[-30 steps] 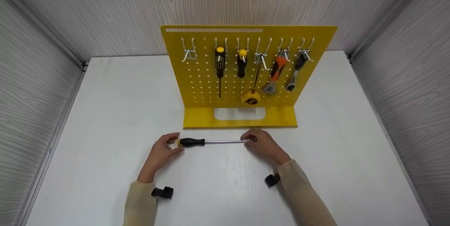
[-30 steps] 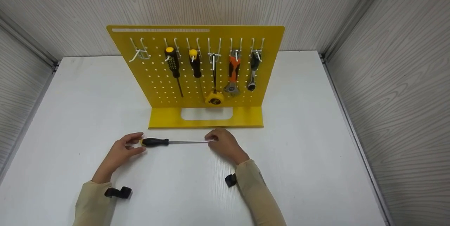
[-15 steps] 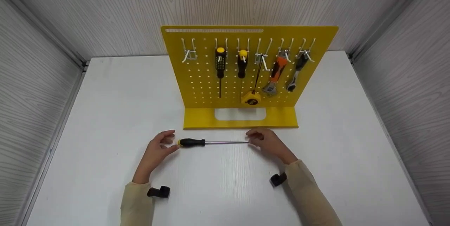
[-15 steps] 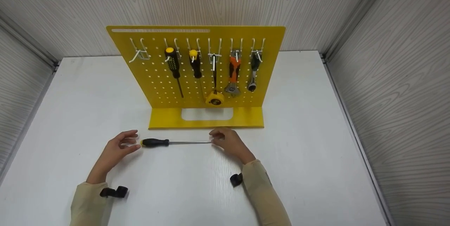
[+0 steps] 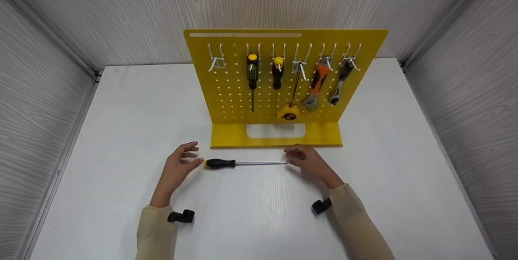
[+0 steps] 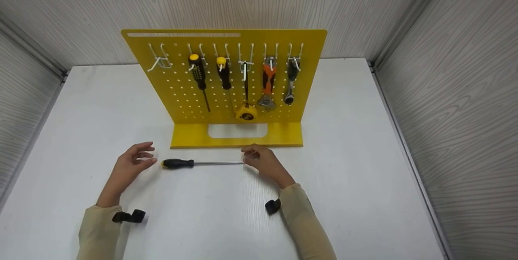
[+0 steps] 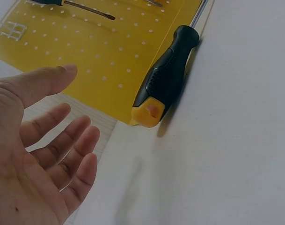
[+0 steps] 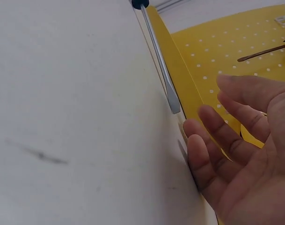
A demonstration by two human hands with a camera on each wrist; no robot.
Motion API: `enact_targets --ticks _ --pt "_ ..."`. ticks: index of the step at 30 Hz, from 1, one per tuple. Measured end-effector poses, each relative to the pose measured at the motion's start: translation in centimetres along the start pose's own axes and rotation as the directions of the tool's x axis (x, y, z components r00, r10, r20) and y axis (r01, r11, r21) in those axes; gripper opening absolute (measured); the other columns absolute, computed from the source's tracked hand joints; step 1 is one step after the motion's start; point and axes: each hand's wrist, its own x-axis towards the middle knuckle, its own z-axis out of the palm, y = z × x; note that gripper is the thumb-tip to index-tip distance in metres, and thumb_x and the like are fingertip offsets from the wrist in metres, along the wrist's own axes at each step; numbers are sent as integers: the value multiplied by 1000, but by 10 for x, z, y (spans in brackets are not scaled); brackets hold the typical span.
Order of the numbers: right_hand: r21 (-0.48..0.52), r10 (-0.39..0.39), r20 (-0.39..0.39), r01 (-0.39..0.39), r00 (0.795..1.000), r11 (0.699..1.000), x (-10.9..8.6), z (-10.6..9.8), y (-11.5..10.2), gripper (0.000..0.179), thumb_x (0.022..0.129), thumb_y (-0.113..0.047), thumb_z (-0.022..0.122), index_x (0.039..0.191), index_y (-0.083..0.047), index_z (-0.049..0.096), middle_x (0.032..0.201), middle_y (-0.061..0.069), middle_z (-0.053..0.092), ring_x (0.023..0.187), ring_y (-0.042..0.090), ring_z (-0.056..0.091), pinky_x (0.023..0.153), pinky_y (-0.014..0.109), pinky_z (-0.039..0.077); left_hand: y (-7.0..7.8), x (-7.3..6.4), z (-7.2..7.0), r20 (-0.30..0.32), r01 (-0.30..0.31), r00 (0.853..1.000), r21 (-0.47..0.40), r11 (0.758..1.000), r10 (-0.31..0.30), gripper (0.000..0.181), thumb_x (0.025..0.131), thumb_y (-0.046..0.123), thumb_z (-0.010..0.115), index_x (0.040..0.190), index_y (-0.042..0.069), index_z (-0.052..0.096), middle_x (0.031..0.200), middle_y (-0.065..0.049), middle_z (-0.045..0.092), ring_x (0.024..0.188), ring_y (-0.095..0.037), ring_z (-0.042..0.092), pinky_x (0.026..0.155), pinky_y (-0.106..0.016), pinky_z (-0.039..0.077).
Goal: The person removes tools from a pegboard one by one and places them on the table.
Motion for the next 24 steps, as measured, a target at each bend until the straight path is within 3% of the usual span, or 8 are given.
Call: enact_targets --ticks 6,9,16,20,24 --pt "52 52 -40 -49 998 997 0 -1 -5 29 95 -23 62 123 -14 62 114 5 65 95 19 60 83 33 51 11 2 -4 -19 -11 1000 -34 999 10 56 90 23 68 140 11 47 133 -13 55 116 -23 54 89 -18 43" --pt "81 58 -70 -52 996 995 1 -2 -9 31 94 -21 62 124 -13 61 117 6 65 98 19 60 87 34 50 17 4 -5 -30 -44 999 -49 998 43 56 89 22 69 139 10 48 132 -15 55 115 -24 55 88 -17 43" --pt "130 -29 -81 40 996 991 7 0 -19 40 93 -15 64 131 -4 55 122 16 62 109 27 60 99 42 44 33 10 -10 -73 -85 994 -33 996 82 60 87 29 72 139 13 47 133 -15 55 116 -23 52 94 -25 42" --pt "113 -30 -74 38 997 993 10 0 -24 45 93 -17 63 136 -7 52 124 13 61 109 26 60 98 41 45 43 14 -12 -92 -102 991 -54 993 97 58 87 27 72 138 14 48 133 -14 55 116 -22 52 96 -31 42" --pt "114 -38 -59 44 998 993 14 -1 -33 50 94 -18 62 141 -9 47 128 14 58 112 26 60 99 42 46 52 18 -11 -106 -119 988 -69 990 111 56 88 25 71 138 14 48 132 -12 56 115 -21 52 95 -28 42"
